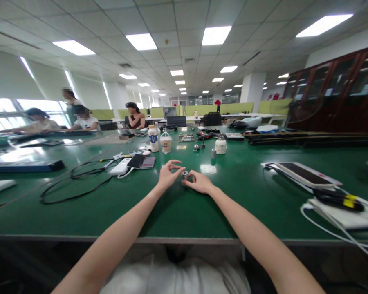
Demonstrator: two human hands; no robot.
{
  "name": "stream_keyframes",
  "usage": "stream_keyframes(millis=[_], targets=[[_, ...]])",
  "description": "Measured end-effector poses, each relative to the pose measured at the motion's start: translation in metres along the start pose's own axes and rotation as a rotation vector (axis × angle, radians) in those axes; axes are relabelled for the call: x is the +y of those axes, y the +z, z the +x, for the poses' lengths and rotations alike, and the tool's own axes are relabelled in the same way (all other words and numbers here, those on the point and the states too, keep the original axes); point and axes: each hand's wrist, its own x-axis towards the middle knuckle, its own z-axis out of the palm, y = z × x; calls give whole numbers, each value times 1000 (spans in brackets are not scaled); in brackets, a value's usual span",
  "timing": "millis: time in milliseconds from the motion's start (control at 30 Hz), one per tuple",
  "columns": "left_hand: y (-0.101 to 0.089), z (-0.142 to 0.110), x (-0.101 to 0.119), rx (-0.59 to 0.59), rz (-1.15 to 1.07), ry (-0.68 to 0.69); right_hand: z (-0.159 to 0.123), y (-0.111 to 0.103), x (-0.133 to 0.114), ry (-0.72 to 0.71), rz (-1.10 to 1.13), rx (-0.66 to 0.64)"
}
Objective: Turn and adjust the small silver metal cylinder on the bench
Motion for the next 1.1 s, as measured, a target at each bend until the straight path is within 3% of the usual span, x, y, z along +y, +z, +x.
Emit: stream_keyframes(millis=[567, 900, 1100], targets=[[-1, -4, 13, -197, -62, 25, 1, 1, 5, 4, 127, -10], [3, -7, -9, -282, 20, -46, 3, -12, -9, -51, 294, 20], [7, -8, -16, -308, -1, -41, 4, -6, -16, -38, 251, 138]])
